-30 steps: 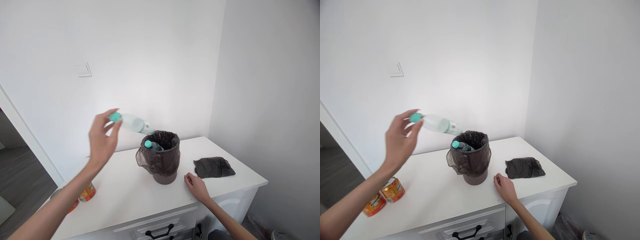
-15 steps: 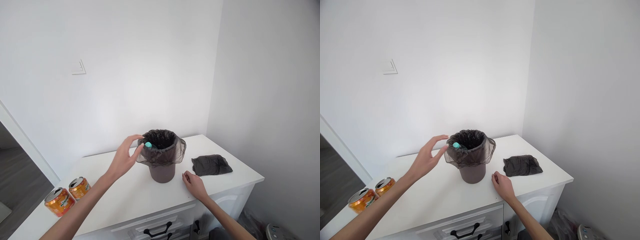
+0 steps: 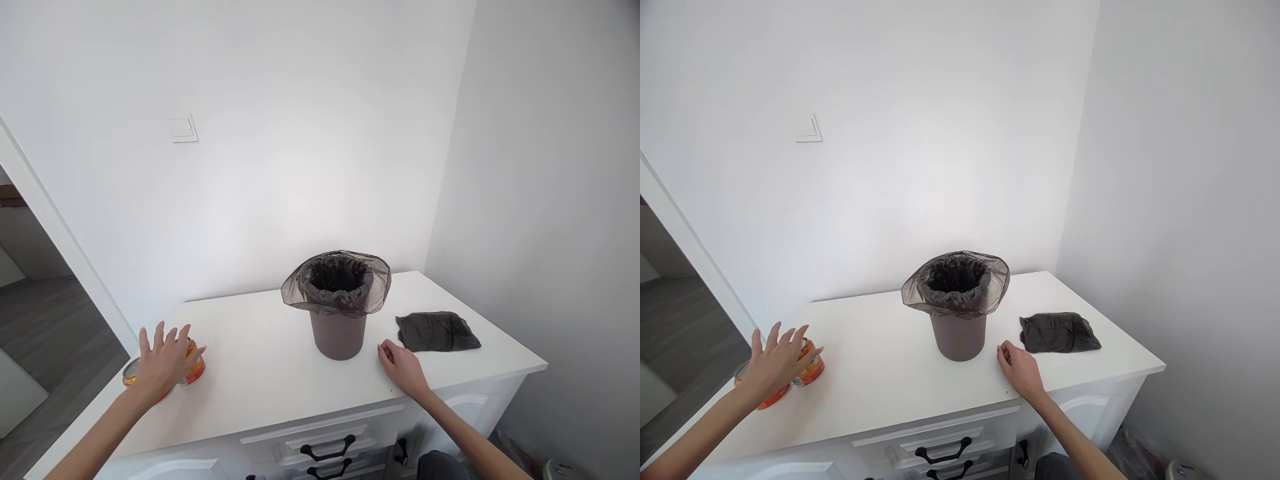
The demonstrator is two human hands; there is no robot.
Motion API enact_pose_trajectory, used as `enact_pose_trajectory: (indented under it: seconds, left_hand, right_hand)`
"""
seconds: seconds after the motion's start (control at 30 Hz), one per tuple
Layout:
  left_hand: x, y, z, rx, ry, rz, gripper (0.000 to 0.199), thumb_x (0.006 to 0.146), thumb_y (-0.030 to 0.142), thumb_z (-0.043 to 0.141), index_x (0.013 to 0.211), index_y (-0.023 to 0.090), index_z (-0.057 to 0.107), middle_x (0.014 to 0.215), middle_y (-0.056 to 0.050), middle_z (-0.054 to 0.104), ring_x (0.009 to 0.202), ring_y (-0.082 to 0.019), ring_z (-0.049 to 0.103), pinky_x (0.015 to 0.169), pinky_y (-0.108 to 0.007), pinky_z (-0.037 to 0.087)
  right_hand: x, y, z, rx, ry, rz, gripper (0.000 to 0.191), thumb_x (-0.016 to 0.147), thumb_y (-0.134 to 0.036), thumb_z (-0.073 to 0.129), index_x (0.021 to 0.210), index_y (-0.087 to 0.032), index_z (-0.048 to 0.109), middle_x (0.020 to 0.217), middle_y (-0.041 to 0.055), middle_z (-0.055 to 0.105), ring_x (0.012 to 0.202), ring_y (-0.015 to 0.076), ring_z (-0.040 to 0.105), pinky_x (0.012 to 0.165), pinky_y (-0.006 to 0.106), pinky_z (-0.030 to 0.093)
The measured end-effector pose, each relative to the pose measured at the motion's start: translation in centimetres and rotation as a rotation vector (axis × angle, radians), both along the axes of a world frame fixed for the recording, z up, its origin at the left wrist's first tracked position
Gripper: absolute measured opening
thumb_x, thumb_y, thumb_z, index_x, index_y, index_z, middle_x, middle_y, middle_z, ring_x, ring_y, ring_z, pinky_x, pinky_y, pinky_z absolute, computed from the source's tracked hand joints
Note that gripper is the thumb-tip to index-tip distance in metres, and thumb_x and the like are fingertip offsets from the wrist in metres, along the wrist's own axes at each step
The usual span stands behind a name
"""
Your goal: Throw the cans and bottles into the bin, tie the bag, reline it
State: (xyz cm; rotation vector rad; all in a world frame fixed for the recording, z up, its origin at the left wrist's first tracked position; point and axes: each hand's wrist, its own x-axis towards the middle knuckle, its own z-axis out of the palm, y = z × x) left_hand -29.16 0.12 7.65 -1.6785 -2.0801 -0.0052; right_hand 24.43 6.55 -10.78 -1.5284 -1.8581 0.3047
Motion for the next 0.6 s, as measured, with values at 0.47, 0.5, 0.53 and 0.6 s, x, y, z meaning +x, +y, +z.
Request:
enact_pose_trajectory:
  seconds: [0.47,0.5,0.53,0.6]
  left_hand:
    - [5.1,-1.1,3.4,-0.024,-0.436,-0.215,0.062,0.093,0.059,0.043,0.145,0.025,0.051,0.130,-0.012,0.066,0.101,-0.032,0.069,0.075,-0.040,0.052]
    - [6.6,-1.0,4.6,0.081,-0.495,-0.244,0.062,0.093,0.062,0.046,0.143,0.026,0.050,0.133,-0.011,0.065,0.103,-0.031,0.069,0.079,-0.039,0.053]
    - [8.3,-0.9,6.0,0.195,-0.559,-0.284,0.062,0.092,0.064,0.050,0.142,0.028,0.050,0.135,-0.010,0.064,0.106,-0.029,0.068,0.083,-0.039,0.054]
    - [12.2,-0.4,8.9,0.395,-0.679,-0.394,0.064,0.088,0.065,0.059,0.139,0.028,0.052,0.134,-0.008,0.065,0.110,-0.029,0.067,0.089,-0.040,0.055]
  right_hand:
    - [-0.4,0.0,-0.3,0.020,-0.025,-0.003,0.032,0.101,-0.042,0.036,0.075,-0.025,0.046,0.067,0.0012,0.064,0.062,0.0189,0.059,0.059,0.027,0.029]
    - [-0.4,0.0,-0.3,0.022,-0.023,-0.003,0.032,0.101,-0.041,0.036,0.075,-0.025,0.047,0.067,0.0014,0.064,0.062,0.0190,0.059,0.058,0.027,0.029]
    - [-0.4,0.1,-0.3,0.024,-0.021,-0.003,0.032,0.101,-0.041,0.036,0.075,-0.025,0.047,0.067,0.0014,0.064,0.062,0.0191,0.060,0.058,0.027,0.029]
    - [-0.4,0.1,-0.2,0.025,-0.015,-0.007,0.032,0.101,-0.041,0.036,0.075,-0.025,0.047,0.066,0.0013,0.063,0.062,0.0192,0.060,0.058,0.027,0.028]
